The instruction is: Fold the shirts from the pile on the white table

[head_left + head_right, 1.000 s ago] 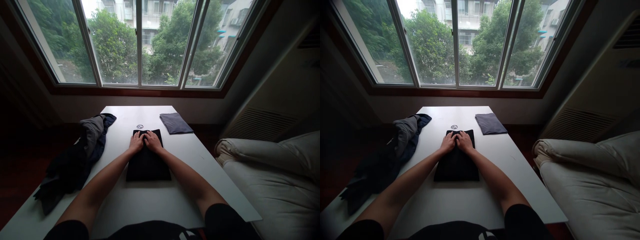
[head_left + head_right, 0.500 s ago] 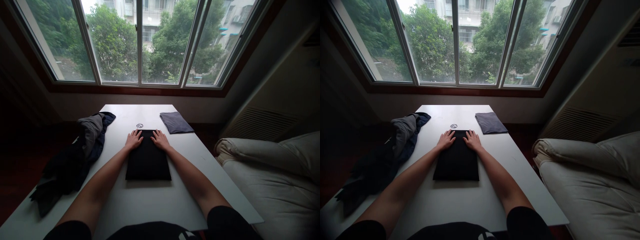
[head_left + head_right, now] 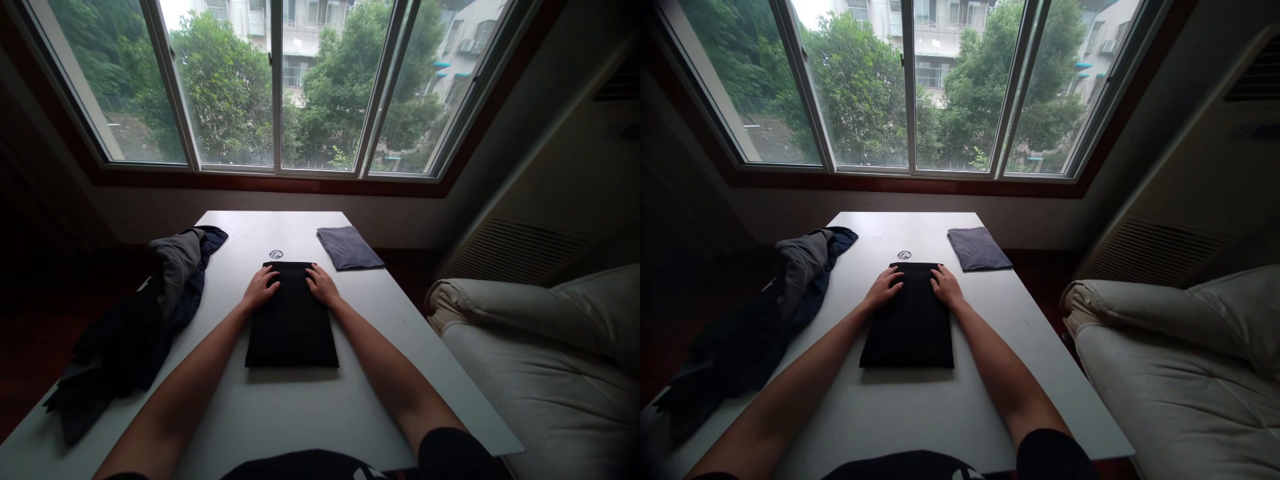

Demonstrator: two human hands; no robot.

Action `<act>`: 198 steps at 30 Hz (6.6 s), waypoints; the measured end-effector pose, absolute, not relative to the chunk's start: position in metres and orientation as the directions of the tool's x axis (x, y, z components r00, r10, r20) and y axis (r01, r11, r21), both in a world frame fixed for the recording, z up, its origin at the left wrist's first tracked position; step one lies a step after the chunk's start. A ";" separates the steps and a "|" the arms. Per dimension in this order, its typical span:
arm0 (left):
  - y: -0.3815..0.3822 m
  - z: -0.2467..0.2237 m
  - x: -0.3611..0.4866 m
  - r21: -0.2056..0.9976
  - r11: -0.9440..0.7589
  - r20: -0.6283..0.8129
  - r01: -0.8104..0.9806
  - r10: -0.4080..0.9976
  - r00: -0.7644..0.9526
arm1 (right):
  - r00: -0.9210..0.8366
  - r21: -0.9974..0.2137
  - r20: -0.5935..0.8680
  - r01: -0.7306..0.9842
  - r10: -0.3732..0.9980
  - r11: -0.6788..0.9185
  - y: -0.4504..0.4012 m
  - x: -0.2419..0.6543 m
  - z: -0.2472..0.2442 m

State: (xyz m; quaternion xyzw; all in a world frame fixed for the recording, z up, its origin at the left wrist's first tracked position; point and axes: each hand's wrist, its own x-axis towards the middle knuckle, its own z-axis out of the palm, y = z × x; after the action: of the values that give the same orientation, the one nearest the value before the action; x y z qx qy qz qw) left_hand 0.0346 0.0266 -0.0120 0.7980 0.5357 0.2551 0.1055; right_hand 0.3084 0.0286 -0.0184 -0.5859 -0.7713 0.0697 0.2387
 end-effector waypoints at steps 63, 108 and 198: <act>0.003 -0.013 0.057 0.260 -0.372 0.164 0.891 0.927 0.338 | -0.379 -0.383 0.218 0.815 0.899 0.436 0.009 0.286 -0.009; 0.027 -0.009 0.031 0.246 -0.273 -0.050 0.930 0.955 0.293 | -0.061 -0.381 0.177 0.916 0.982 0.126 0.016 0.301 0.007; -0.191 0.069 -0.018 0.968 0.241 -0.247 0.066 0.886 0.393 | -0.443 -0.973 0.010 0.202 0.897 0.111 -0.121 0.329 0.037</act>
State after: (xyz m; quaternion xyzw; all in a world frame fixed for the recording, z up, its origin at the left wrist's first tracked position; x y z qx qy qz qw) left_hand -0.0185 -0.1912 0.0694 0.5281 0.4507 0.3171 0.6461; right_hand 0.3292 -0.1212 0.0373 -0.4114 -0.6678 0.5249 0.3306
